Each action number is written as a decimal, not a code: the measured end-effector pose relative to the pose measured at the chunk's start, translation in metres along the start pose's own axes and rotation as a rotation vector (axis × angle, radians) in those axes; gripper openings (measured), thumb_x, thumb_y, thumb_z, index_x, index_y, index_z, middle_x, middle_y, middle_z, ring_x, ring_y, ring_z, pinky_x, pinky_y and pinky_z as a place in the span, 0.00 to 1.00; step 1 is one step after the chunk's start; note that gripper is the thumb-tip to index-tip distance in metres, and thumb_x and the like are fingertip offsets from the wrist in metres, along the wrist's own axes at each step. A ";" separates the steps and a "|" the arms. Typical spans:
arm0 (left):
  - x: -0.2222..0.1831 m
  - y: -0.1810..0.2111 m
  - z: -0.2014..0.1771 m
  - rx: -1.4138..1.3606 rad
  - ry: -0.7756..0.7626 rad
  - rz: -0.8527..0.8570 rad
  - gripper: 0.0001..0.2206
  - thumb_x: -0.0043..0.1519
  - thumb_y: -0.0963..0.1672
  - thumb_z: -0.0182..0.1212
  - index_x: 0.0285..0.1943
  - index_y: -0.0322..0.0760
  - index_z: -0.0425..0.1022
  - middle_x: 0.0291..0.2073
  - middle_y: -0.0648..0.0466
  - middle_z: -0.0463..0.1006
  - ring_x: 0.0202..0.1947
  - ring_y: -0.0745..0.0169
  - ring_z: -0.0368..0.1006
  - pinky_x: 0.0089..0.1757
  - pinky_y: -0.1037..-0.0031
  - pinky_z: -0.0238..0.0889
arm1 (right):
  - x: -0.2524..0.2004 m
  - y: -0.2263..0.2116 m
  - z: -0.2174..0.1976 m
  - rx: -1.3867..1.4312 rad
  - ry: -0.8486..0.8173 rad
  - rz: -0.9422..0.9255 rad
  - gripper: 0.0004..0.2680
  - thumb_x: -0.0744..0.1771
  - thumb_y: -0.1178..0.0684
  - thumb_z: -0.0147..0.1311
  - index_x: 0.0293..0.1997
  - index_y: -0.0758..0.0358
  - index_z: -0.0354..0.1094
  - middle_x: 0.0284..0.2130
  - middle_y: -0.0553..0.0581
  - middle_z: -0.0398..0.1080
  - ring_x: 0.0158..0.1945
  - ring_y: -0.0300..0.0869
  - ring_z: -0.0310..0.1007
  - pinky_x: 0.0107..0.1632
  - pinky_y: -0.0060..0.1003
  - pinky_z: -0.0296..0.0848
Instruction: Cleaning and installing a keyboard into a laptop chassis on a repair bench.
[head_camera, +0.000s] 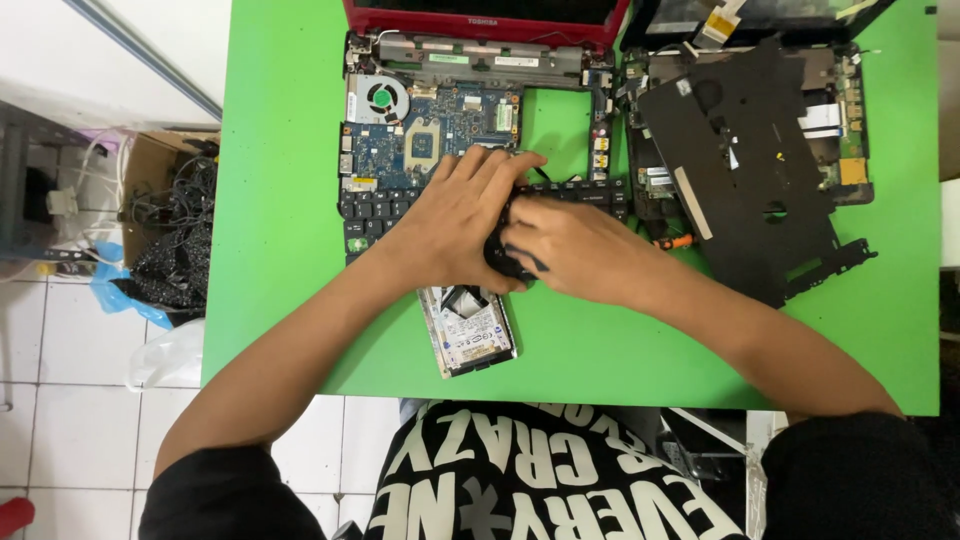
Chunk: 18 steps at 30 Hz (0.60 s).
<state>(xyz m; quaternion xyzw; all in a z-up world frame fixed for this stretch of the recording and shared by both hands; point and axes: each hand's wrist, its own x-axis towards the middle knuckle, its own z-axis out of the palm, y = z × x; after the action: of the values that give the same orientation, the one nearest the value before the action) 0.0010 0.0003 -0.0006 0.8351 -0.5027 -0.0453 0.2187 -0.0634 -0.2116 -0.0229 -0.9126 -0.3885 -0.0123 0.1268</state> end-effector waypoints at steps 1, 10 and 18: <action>0.001 0.000 -0.002 -0.001 0.000 0.004 0.61 0.34 0.58 0.81 0.76 0.39 0.47 0.49 0.55 0.64 0.54 0.52 0.59 0.50 0.60 0.56 | -0.001 -0.003 -0.002 -0.002 0.000 0.004 0.06 0.71 0.49 0.49 0.41 0.58 0.68 0.37 0.50 0.64 0.46 0.46 0.72 0.44 0.36 0.75; -0.001 0.004 -0.013 -0.019 -0.028 0.042 0.59 0.38 0.58 0.83 0.75 0.38 0.48 0.50 0.53 0.63 0.53 0.52 0.56 0.50 0.62 0.54 | -0.003 -0.011 -0.036 0.233 -0.239 -0.039 0.06 0.70 0.54 0.49 0.43 0.63 0.70 0.38 0.51 0.67 0.45 0.51 0.74 0.46 0.40 0.75; -0.001 0.002 -0.019 -0.096 -0.050 0.056 0.57 0.39 0.59 0.81 0.74 0.36 0.50 0.50 0.52 0.64 0.55 0.51 0.58 0.51 0.63 0.54 | -0.002 -0.008 -0.050 0.176 -0.389 0.007 0.07 0.69 0.52 0.52 0.47 0.62 0.71 0.41 0.52 0.70 0.46 0.52 0.76 0.46 0.42 0.77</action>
<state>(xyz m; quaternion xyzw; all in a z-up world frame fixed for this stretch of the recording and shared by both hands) 0.0049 0.0070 0.0173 0.8079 -0.5284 -0.0839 0.2471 -0.0665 -0.2196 0.0274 -0.8845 -0.4020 0.1987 0.1286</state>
